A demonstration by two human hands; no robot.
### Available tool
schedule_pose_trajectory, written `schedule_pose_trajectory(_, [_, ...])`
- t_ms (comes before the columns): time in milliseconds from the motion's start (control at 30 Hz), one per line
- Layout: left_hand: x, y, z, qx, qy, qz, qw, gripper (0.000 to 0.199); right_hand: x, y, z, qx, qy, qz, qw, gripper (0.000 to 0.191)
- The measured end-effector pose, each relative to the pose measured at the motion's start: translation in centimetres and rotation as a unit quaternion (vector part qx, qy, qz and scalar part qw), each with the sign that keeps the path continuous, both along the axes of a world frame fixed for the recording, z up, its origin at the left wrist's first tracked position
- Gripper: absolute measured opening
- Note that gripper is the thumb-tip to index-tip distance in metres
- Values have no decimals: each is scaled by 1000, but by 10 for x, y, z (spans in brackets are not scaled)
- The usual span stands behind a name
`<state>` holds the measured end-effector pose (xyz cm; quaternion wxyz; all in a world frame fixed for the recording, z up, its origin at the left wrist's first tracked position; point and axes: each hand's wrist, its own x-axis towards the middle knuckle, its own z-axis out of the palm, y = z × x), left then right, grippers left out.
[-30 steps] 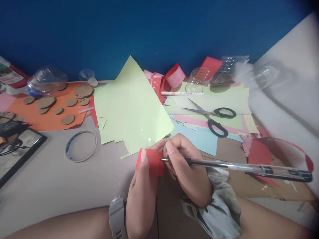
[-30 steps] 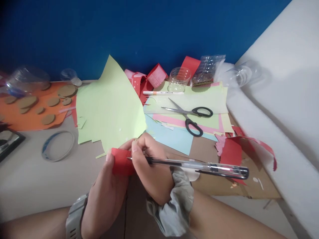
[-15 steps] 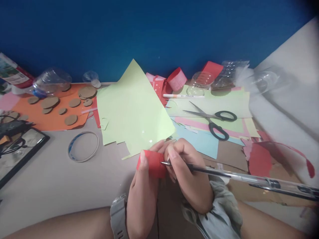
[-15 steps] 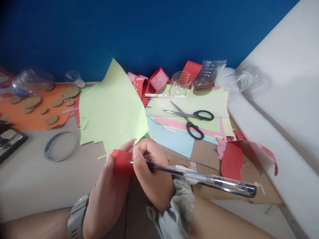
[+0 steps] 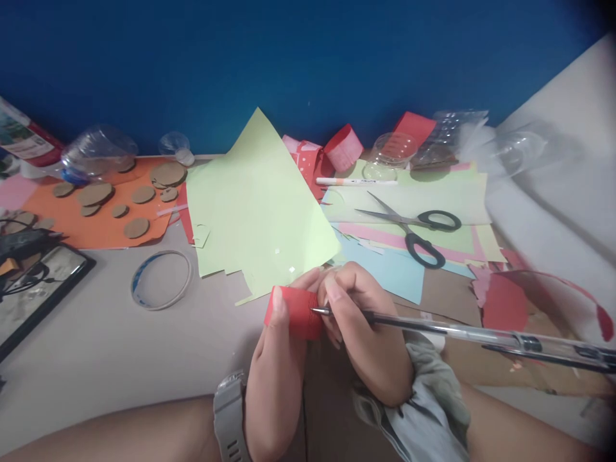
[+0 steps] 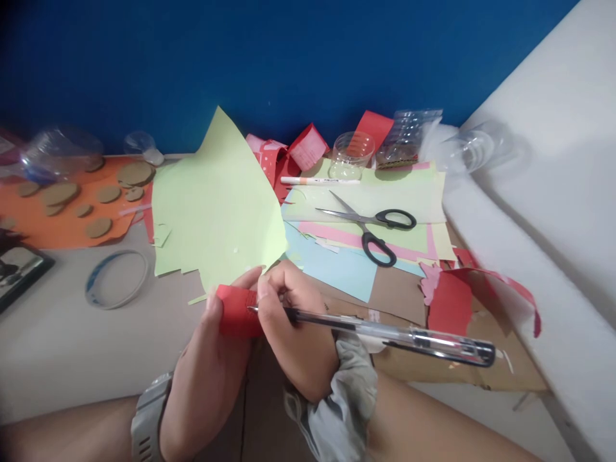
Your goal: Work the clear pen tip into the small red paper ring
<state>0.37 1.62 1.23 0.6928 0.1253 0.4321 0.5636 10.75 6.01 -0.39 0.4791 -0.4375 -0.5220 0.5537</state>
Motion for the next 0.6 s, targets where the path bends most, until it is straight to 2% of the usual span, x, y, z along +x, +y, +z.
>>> schedule_pose_trajectory(200, [0,0,-2,-34,32,1,999,58,0,0,1,-6,4,-5,1000,41])
schedule_pose_trajectory(367, [-1,-3,-3,-30,59,0,998,56,0,0,2,7,0,3,1000,42])
schedule_pose_trajectory(600, [-1,-2,-1,-41,40,7,998,59,2,-1,0,-8,6,1,1000,43])
